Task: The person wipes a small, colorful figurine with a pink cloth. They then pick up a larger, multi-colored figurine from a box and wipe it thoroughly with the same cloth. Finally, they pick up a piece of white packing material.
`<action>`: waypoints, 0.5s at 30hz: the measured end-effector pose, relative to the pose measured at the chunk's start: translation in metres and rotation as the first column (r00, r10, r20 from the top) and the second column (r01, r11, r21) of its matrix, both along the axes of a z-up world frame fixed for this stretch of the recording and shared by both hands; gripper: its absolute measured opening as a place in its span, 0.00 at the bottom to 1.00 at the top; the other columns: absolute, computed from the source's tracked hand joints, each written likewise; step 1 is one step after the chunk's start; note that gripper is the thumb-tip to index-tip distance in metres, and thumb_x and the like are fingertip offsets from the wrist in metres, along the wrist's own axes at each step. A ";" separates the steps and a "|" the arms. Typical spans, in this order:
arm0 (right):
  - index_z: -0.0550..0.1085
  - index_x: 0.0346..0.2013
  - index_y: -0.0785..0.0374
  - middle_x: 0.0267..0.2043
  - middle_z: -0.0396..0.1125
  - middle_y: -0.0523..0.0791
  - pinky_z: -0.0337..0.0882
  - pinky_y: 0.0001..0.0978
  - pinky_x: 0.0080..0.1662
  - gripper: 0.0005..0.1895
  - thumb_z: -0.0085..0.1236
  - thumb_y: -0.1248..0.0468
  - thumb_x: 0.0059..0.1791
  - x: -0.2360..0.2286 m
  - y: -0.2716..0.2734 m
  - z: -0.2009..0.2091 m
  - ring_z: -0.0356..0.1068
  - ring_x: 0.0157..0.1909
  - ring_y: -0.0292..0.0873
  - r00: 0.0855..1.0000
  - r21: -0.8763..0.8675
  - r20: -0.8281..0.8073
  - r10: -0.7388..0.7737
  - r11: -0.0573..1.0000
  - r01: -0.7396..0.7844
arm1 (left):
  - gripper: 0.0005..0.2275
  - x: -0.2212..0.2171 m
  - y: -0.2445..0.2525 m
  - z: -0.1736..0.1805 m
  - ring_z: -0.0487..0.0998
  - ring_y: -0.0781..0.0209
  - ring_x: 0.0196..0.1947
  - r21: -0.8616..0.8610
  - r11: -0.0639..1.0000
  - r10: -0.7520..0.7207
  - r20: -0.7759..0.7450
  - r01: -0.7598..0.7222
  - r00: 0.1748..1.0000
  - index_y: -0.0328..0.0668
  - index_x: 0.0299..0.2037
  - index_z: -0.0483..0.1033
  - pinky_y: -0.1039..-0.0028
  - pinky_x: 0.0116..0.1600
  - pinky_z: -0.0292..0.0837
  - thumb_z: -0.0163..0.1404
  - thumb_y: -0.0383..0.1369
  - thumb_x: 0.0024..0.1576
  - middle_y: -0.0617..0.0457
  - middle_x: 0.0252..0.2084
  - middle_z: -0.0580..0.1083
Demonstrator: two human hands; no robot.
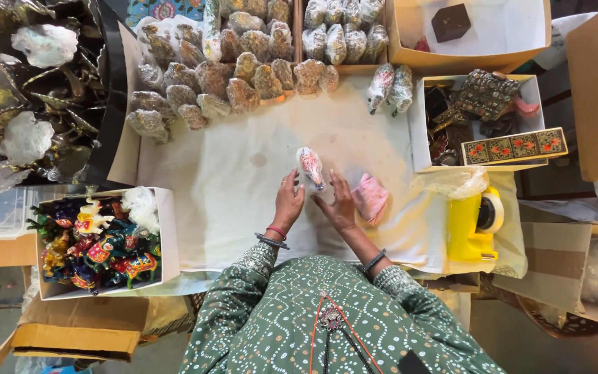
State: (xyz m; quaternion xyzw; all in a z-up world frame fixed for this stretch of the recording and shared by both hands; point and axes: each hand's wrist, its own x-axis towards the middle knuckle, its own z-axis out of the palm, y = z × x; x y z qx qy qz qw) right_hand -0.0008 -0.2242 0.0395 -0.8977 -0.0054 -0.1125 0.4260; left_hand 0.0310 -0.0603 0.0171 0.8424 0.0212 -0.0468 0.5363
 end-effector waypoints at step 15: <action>0.64 0.71 0.61 0.51 0.73 0.54 0.75 0.43 0.49 0.39 0.67 0.61 0.46 0.030 0.016 -0.006 0.75 0.50 0.56 0.996 0.025 0.022 0.082 0.996 -0.082 | 0.18 -0.008 0.040 -0.067 0.83 0.61 0.35 -0.285 0.909 0.168 -0.419 -0.305 0.892 0.36 0.59 0.75 0.74 0.38 0.77 0.49 0.33 0.60 0.48 0.42 0.82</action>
